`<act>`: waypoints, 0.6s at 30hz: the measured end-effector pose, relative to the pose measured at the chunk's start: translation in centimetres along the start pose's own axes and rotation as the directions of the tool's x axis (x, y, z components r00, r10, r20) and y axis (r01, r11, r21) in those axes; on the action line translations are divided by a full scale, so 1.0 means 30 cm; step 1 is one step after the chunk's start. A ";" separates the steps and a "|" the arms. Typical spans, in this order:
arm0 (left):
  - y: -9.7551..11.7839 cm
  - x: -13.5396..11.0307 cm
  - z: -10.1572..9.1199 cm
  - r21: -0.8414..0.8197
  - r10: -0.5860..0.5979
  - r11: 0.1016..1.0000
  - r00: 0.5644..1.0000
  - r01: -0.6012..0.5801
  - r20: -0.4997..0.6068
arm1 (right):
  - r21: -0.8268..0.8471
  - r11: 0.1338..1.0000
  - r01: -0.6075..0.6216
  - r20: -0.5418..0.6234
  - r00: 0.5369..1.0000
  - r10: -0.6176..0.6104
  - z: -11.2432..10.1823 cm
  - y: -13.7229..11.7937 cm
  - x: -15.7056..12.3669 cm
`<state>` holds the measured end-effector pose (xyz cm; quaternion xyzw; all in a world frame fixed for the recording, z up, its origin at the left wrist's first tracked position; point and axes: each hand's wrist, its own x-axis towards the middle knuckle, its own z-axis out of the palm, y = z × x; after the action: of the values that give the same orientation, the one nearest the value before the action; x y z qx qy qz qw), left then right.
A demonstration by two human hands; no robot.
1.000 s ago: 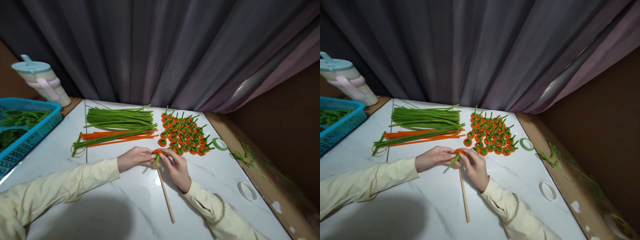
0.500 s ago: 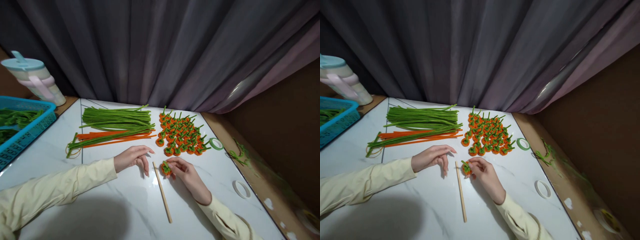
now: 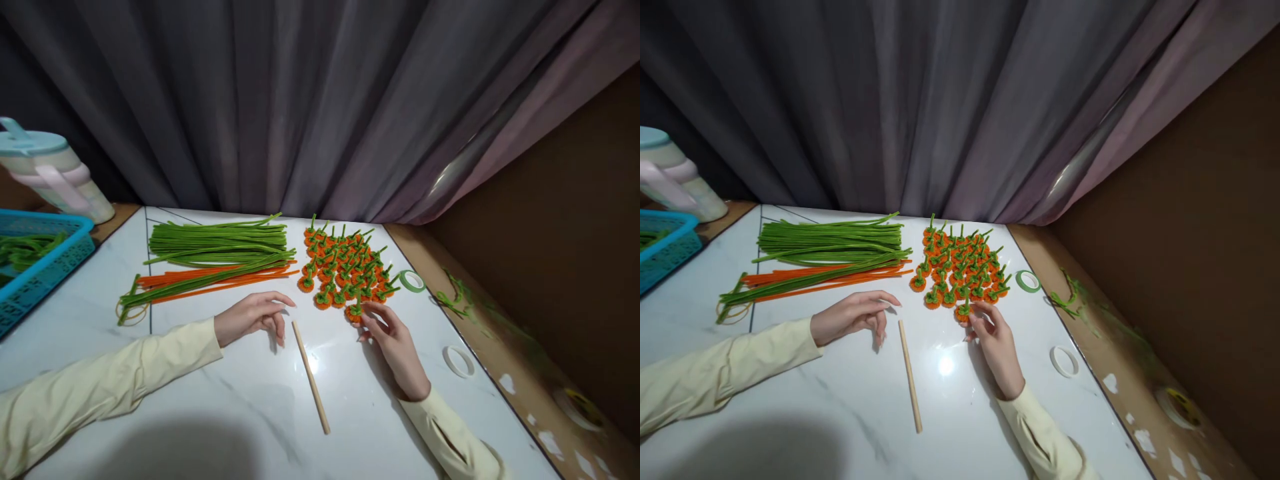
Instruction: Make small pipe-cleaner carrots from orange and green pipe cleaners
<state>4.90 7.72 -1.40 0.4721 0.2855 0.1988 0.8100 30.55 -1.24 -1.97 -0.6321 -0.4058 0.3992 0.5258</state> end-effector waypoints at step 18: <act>-0.031 0.188 0.088 0.084 0.183 0.982 0.968 -0.170 -0.172 | -0.264 0.947 0.185 0.076 0.982 -0.171 -0.013 0.025 -0.011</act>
<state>10.94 8.90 -2.73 0.5033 0.3207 0.3018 0.7435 30.86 -1.76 -2.64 -0.6480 -0.5251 0.3074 0.4581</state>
